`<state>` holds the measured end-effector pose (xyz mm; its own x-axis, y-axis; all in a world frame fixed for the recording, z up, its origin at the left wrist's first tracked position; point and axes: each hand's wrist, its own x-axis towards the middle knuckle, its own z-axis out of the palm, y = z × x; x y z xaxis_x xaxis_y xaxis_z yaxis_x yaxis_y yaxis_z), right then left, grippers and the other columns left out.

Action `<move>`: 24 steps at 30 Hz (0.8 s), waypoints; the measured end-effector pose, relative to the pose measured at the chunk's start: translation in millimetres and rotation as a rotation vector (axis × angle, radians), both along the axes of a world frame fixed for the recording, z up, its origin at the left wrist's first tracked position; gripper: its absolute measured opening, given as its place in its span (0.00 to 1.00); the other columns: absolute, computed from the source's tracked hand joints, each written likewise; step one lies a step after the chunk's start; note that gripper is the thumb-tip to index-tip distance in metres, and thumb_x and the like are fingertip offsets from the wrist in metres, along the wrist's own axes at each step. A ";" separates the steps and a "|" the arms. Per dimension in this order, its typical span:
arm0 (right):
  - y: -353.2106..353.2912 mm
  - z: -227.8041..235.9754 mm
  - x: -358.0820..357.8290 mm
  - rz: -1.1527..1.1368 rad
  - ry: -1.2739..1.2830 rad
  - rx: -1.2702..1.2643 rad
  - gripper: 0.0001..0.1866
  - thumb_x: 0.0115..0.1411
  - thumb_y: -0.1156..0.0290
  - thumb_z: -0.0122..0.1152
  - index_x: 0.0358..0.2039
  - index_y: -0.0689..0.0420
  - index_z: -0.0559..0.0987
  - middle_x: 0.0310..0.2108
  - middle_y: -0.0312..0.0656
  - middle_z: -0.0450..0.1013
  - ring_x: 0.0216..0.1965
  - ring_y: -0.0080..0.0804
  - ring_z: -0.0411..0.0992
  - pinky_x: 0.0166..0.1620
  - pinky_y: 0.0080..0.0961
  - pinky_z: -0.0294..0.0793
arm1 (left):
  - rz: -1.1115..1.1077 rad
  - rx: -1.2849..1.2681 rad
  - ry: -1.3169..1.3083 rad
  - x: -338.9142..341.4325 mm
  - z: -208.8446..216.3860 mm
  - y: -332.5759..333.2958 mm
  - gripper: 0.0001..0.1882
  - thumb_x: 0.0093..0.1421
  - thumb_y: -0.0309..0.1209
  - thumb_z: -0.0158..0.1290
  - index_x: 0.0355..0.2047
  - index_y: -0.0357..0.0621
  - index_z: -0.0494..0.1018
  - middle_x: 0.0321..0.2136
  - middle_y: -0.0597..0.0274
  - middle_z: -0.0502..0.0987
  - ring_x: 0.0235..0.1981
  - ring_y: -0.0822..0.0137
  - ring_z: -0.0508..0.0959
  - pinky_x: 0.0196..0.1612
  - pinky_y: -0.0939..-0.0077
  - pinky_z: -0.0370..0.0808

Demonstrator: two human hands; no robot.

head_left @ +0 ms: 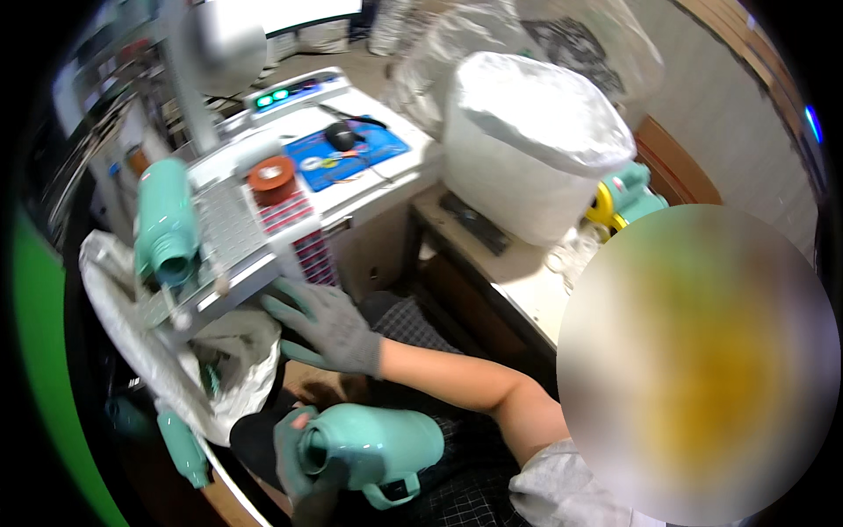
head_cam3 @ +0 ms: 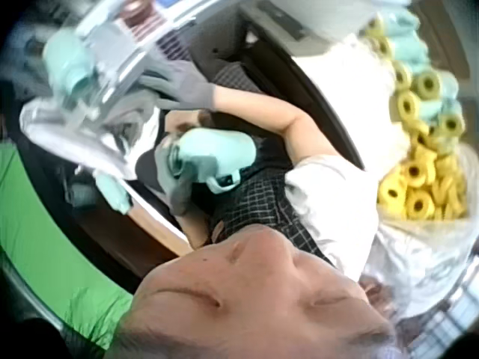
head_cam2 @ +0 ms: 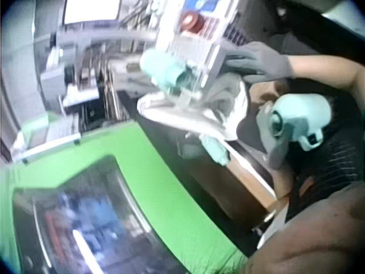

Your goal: The person assembles teal plastic containers by inserting a white plastic ring into the opening, applying a label, and screwing on a yellow lid. The person handles the items one at a time, placing the finished containers on a nearby table.

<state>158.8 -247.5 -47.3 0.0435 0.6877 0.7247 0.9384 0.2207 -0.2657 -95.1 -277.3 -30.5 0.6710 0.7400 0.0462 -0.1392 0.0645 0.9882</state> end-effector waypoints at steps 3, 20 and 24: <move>-140.4 -24.6 52.4 -0.312 0.114 -0.156 0.35 0.59 0.57 0.69 0.65 0.55 0.73 0.62 0.55 0.70 0.60 0.54 0.72 0.60 0.48 0.73 | -0.164 0.129 0.080 -9.9 -7.3 19.9 0.41 0.58 0.40 0.66 0.67 0.36 0.64 0.61 0.49 0.69 0.60 0.58 0.73 0.64 0.60 0.70; -673.8 -17.8 70.2 -2.117 -0.130 -0.400 0.25 0.61 0.62 0.66 0.57 0.56 0.77 0.47 0.53 0.76 0.49 0.53 0.76 0.53 0.45 0.76 | -0.254 0.340 0.200 66.0 26.8 11.1 0.38 0.63 0.43 0.59 0.66 0.30 0.65 0.63 0.45 0.70 0.62 0.50 0.70 0.67 0.55 0.65; -737.3 62.7 57.3 -2.240 0.584 -1.208 0.27 0.61 0.53 0.67 0.57 0.55 0.81 0.48 0.52 0.81 0.50 0.51 0.80 0.55 0.44 0.78 | -0.195 0.278 0.209 70.6 33.5 -0.9 0.35 0.65 0.40 0.59 0.66 0.30 0.65 0.61 0.44 0.72 0.59 0.51 0.73 0.64 0.56 0.69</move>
